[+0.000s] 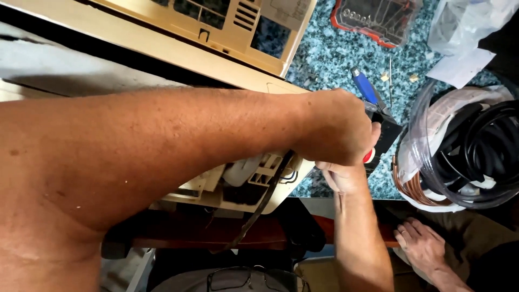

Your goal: Disassembling and repairing an indoor air conditioning unit using a screwdriver and pliers on a workbench.

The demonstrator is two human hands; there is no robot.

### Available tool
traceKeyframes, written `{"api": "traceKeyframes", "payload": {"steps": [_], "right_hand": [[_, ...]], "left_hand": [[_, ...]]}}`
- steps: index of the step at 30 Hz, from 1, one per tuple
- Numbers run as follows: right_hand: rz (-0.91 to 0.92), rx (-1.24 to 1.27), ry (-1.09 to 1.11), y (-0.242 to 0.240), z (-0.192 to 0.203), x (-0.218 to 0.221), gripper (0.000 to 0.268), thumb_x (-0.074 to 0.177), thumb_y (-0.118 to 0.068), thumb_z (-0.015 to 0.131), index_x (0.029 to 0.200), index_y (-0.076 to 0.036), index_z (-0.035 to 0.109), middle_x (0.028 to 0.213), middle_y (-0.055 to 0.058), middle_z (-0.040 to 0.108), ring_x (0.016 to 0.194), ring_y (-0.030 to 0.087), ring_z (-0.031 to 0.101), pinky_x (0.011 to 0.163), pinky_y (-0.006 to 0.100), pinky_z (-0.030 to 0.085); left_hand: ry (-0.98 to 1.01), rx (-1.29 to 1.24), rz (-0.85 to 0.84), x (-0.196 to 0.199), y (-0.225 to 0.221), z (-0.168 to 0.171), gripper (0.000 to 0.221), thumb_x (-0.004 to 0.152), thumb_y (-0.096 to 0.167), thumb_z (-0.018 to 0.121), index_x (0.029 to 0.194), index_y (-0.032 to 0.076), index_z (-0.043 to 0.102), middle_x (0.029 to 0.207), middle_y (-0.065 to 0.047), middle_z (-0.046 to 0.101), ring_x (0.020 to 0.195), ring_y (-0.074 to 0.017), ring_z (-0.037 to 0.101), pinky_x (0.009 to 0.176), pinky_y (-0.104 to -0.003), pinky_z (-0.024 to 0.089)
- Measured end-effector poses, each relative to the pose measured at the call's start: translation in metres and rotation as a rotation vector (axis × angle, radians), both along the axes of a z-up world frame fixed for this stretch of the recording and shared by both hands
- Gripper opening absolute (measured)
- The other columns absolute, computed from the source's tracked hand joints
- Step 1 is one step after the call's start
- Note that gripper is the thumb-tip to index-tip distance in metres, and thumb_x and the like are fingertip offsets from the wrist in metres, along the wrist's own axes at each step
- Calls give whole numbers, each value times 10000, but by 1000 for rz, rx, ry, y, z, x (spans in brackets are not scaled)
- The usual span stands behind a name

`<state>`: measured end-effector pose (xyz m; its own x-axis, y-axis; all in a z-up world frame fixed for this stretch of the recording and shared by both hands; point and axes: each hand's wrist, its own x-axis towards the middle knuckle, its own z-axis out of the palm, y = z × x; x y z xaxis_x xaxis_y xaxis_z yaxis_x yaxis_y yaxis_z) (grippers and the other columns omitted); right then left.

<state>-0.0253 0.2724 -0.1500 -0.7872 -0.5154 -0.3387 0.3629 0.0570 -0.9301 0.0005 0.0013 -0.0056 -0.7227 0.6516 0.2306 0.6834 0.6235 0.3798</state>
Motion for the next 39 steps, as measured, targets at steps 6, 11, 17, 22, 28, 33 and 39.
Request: {"api": "traceKeyframes", "payload": {"steps": [6, 11, 17, 22, 28, 33, 39], "right_hand": [[-15, -4, -14, -1, -1, 1, 371, 748, 160, 639, 1095, 30, 670, 651, 161, 549, 399, 165, 459, 373, 313, 465], [-33, -4, -18, 2, 3, 4, 398, 742, 176, 633, 1112, 37, 684, 655, 168, 559, 394, 168, 465, 370, 314, 472], [-167, 22, -19, -36, 73, 18, 204, 818, 45, 687, 1018, 12, 670, 634, 164, 532, 433, 173, 488, 405, 306, 483], [-371, -186, -212, -40, 144, 27, 114, 872, -188, 695, 882, -88, 642, 804, 130, 625, 675, 213, 620, 656, 388, 594], [-619, -102, -424, -6, 139, 60, 383, 930, -409, 614, 870, -31, 619, 720, 148, 616, 568, 261, 608, 441, 383, 521], [-297, -122, -468, 34, 112, 73, 400, 928, -283, 693, 1245, -39, 672, 893, 198, 725, 727, 238, 716, 718, 370, 563], [-30, -369, -639, 20, 130, 82, 608, 835, -97, 784, 1376, 60, 555, 990, 177, 673, 820, 245, 630, 733, 343, 481]], "left_hand": [[-190, 20, 2, -6, 5, -1, 282, 752, -21, 591, 1011, -81, 686, 623, -104, 644, 575, -315, 691, 506, -587, 577], [-389, 81, 85, -14, 15, -9, 261, 763, 33, 547, 929, -28, 739, 620, -87, 655, 591, -302, 687, 549, -568, 591], [-498, 54, 257, -21, 13, -5, 232, 739, 67, 583, 846, 105, 786, 701, -58, 698, 665, -303, 699, 582, -563, 594], [-437, -34, 210, -19, 7, -1, 155, 799, 96, 659, 883, 135, 784, 790, -69, 726, 757, -296, 729, 612, -522, 614], [-471, -27, 253, -18, 2, -16, 59, 751, 16, 714, 741, 55, 756, 670, -97, 695, 635, -292, 683, 580, -475, 591], [-503, 20, 462, -11, 2, -16, 41, 705, 4, 761, 706, 7, 721, 661, -159, 685, 641, -363, 708, 565, -551, 593], [-89, -133, 513, -18, -14, -40, 154, 588, 137, 794, 732, 163, 745, 759, -161, 747, 740, -452, 742, 514, -605, 565]]}}
